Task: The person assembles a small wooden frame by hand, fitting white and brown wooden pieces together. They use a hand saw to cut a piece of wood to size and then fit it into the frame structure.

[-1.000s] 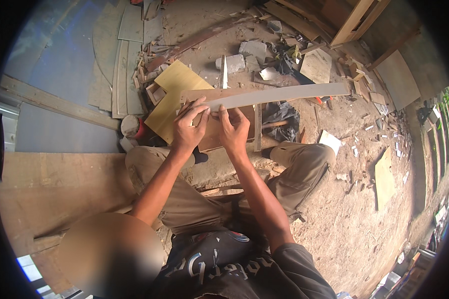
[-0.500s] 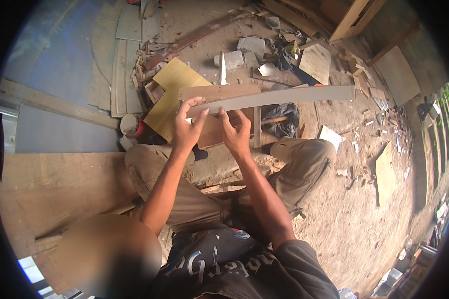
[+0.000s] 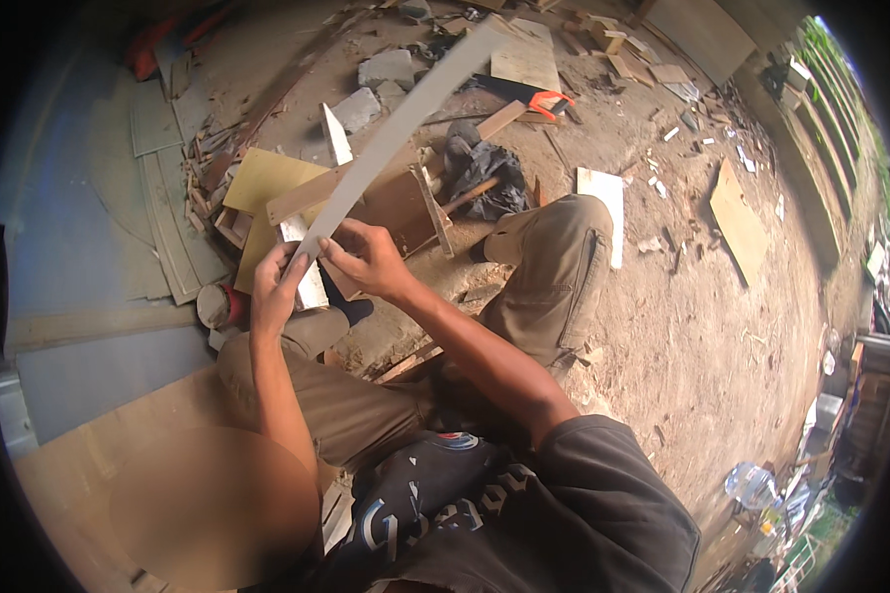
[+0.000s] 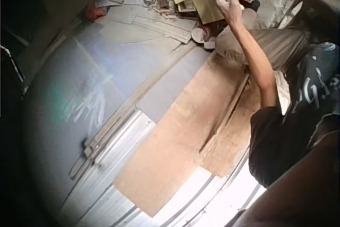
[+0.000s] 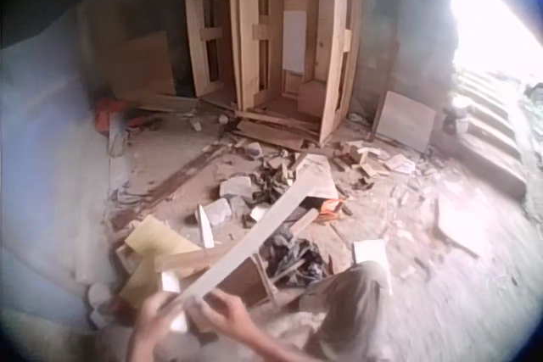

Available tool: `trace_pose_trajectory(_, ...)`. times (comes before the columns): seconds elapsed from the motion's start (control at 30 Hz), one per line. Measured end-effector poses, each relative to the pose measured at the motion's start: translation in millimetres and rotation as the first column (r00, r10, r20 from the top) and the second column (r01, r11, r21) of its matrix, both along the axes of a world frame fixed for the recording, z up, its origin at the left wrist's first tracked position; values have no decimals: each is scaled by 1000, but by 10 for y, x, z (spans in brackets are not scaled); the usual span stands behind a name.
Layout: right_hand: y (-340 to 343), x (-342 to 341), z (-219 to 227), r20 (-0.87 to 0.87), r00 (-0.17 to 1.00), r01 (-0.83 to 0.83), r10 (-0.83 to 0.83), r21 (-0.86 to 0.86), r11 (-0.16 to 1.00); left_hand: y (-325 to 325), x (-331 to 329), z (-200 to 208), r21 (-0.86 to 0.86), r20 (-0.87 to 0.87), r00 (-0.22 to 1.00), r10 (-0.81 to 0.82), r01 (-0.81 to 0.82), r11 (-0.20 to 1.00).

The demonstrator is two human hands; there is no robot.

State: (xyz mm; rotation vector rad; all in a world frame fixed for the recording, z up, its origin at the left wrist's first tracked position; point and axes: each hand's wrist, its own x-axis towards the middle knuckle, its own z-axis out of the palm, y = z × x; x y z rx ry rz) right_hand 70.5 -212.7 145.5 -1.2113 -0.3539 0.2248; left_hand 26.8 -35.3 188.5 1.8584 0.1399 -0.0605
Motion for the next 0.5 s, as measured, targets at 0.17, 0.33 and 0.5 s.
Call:
trace_pose_trajectory(0.17, -48, 24, -193, -56, 994, -99, 96, -63, 993, -103, -130, -377, -152, 19, 996, 87, -83, 985)
trace_pose_trajectory(0.33, -245, 197, -191, 2, 994, -99, 105, -330, 939, -307, -51, -600, -251, -97, 972, 212, -230, 940)
trace_pose_trajectory(0.5, -687, 522, -273, -35, 996, 56, -87, -516, 855, -509, 249, -721, -184, -148, 945, 292, -316, 931)
